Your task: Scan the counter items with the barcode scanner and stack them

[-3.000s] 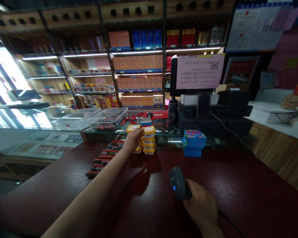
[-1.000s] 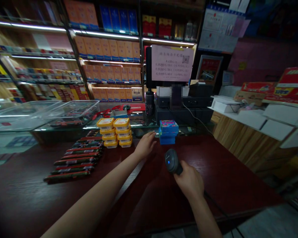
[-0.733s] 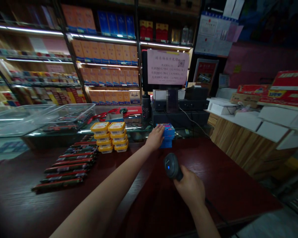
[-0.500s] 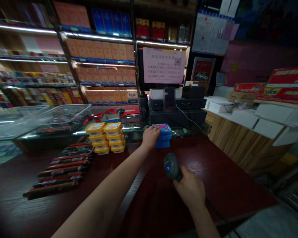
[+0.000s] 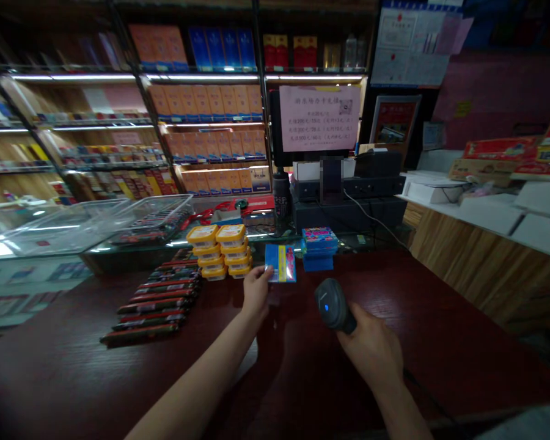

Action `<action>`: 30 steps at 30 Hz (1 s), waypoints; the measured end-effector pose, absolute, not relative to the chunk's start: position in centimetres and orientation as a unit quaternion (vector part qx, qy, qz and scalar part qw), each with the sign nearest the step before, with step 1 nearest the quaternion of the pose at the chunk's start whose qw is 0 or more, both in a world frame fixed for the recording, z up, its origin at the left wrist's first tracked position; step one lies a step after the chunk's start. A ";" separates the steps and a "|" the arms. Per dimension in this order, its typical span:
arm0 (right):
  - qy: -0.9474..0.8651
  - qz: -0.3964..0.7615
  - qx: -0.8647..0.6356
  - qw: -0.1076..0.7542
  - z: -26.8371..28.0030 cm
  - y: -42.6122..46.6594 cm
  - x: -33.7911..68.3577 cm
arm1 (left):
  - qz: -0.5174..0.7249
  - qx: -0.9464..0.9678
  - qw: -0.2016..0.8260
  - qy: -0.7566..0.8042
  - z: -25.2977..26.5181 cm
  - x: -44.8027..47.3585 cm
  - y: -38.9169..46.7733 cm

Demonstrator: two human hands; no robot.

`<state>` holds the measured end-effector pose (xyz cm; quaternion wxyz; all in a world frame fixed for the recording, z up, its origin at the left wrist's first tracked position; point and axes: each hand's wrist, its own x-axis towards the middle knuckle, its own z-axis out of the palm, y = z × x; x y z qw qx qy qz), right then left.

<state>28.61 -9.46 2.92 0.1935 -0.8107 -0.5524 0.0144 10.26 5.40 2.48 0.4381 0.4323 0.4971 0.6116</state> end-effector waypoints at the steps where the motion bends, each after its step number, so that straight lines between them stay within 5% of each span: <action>1: -0.556 0.016 -0.809 0.191 2.9 -9.5 28.3 | 0.604 0.343 0.532 0.484 1.5 9.9 4.7; 3: -0.567 0.019 -0.802 0.189 2.9 -9.5 27.6 | 0.592 0.208 0.637 0.447 0.0 9.1 3.7; 7: -0.591 0.051 -0.779 0.202 2.8 -9.6 26.4 | 0.603 0.146 0.691 0.372 -1.0 8.0 2.8; 20: -0.604 0.263 -0.617 0.431 3.4 -10.1 23.9 | 0.680 0.167 0.646 0.305 -2.4 7.7 2.5; 30: -0.602 0.264 -0.631 0.412 3.3 -10.0 24.0 | 0.678 0.169 0.645 0.311 -2.3 7.8 2.4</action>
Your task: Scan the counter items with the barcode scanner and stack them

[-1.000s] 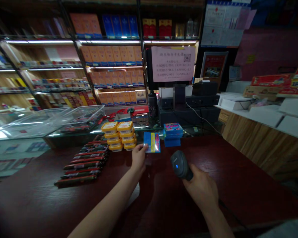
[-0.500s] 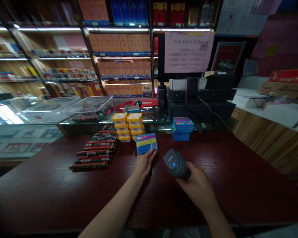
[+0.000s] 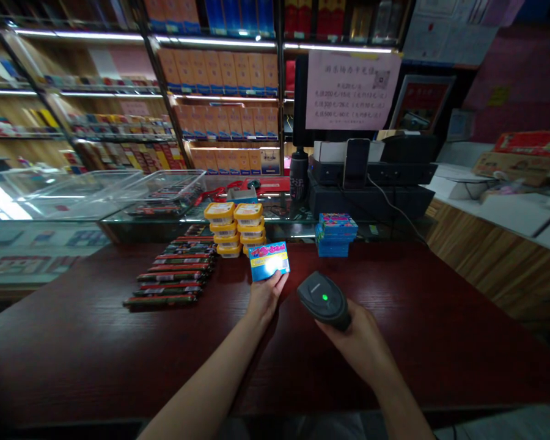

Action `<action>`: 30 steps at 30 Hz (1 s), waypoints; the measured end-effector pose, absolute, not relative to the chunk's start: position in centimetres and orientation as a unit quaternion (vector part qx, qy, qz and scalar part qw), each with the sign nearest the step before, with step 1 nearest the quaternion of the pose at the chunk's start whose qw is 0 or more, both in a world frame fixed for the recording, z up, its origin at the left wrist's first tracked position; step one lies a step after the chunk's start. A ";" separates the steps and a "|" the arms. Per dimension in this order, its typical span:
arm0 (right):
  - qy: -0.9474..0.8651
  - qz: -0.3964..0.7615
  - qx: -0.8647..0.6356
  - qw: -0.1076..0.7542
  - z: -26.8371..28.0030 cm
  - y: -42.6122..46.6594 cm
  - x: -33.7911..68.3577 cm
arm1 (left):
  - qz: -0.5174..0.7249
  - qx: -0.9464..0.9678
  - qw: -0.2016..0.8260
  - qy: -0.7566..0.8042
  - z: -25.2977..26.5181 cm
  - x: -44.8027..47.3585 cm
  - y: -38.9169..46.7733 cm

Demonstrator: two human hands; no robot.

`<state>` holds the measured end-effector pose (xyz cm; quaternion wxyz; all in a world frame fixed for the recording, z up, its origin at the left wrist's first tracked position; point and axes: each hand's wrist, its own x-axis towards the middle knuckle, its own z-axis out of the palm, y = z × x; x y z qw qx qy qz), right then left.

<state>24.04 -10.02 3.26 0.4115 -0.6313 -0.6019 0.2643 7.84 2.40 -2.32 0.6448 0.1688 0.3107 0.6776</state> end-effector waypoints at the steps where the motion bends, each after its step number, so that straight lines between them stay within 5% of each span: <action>1: -0.605 0.240 -0.641 0.406 3.2 -9.9 24.1 | 0.674 0.173 0.646 0.314 -2.4 7.8 2.3; 8: -0.597 0.017 -0.780 0.187 3.0 -8.0 24.8 | 0.654 0.316 0.545 0.417 -1.7 6.5 3.6; 17: -0.621 -0.078 -0.758 0.184 0.5 -7.4 25.3 | 0.284 0.713 -0.036 0.639 1.7 -1.9 2.0; 22: -0.614 -0.071 -0.767 0.173 0.0 -7.7 25.4 | 0.220 0.718 -0.071 0.656 0.4 -3.4 1.7; 30: -0.602 -0.080 -0.777 0.168 -0.6 -8.0 25.6 | 0.246 0.708 0.038 0.662 -1.3 -4.3 1.8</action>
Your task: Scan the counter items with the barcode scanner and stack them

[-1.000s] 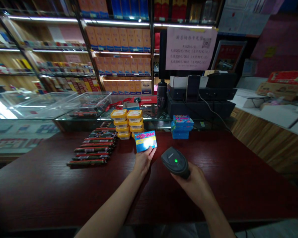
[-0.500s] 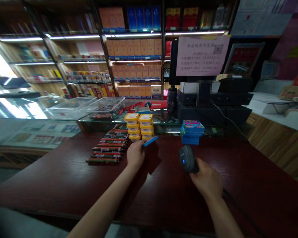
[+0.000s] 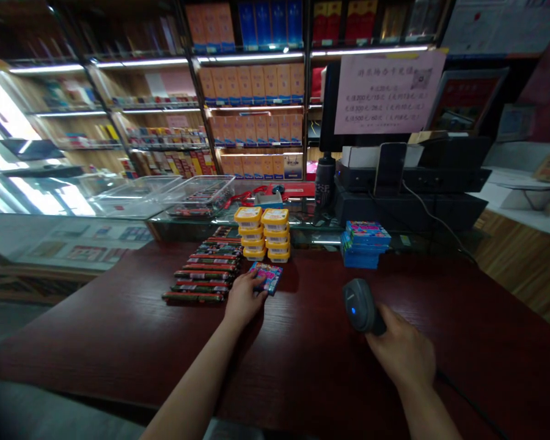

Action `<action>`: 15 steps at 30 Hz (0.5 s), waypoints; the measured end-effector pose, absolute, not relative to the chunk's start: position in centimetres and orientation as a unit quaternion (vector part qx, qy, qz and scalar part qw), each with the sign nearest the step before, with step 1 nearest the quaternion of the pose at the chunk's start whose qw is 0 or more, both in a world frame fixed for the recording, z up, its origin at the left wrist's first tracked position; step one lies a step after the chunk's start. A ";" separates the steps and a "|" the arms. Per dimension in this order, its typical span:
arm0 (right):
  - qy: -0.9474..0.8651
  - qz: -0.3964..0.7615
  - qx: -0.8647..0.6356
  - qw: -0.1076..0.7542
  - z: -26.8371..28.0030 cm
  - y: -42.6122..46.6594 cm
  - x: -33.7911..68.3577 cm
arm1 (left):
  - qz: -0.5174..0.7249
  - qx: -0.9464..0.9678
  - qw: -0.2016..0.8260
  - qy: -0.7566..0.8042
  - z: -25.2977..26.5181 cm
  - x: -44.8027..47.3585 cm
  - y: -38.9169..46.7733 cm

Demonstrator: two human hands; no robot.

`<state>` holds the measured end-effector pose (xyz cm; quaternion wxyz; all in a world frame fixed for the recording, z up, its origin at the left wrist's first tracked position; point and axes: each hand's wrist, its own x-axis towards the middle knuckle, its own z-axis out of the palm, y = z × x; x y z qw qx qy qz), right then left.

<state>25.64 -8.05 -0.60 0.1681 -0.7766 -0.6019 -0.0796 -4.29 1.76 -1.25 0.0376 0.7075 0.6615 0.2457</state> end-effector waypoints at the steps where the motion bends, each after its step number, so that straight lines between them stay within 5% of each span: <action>1: -0.599 -0.080 -0.779 0.167 -0.7 -8.0 25.7 | 0.248 0.705 0.031 0.664 -1.3 -4.3 1.8; 15: -0.602 -0.067 -0.779 0.161 -0.1 -8.0 25.8 | 0.252 0.724 -0.075 0.638 -0.8 -1.4 1.6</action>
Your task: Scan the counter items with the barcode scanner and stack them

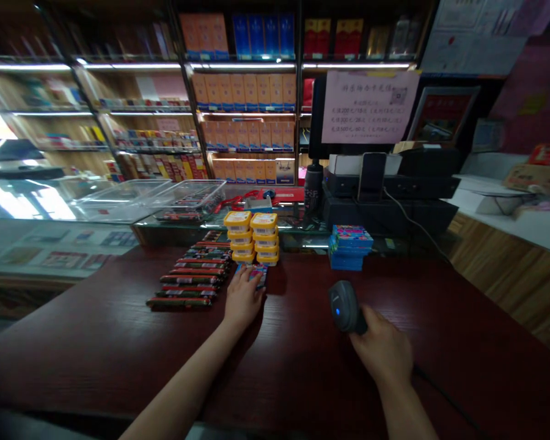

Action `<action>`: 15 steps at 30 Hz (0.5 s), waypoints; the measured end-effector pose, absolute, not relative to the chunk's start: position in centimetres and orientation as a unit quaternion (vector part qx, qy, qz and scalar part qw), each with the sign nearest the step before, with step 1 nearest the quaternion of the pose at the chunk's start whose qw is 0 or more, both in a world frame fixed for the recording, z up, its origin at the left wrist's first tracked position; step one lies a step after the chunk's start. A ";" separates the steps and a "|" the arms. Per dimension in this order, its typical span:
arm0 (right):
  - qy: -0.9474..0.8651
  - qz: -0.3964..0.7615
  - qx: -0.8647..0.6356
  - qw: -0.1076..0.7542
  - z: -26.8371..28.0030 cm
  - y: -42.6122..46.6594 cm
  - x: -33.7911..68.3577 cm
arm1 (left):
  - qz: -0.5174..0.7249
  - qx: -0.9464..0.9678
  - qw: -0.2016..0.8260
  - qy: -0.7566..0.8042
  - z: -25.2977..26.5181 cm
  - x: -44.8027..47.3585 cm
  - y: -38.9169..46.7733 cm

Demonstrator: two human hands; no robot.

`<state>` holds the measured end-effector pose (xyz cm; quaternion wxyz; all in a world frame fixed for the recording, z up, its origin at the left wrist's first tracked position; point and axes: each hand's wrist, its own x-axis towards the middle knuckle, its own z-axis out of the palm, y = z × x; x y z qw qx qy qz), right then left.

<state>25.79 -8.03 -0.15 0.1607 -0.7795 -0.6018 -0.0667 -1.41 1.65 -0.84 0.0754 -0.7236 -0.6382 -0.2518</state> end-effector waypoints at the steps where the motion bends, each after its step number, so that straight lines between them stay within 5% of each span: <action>1: -0.602 -0.062 -0.779 0.160 0.0 -8.0 25.9 | -0.258 -0.737 0.069 -0.620 -0.6 -0.8 1.8; 9: -0.556 -0.004 -0.817 0.154 1.1 -7.5 26.0 | -0.324 -0.846 -0.028 -0.423 2.9 8.9 5.9; 15: -0.558 0.013 -0.816 0.151 0.8 -7.2 26.2 | -0.295 -0.888 0.027 -0.350 6.2 16.9 10.2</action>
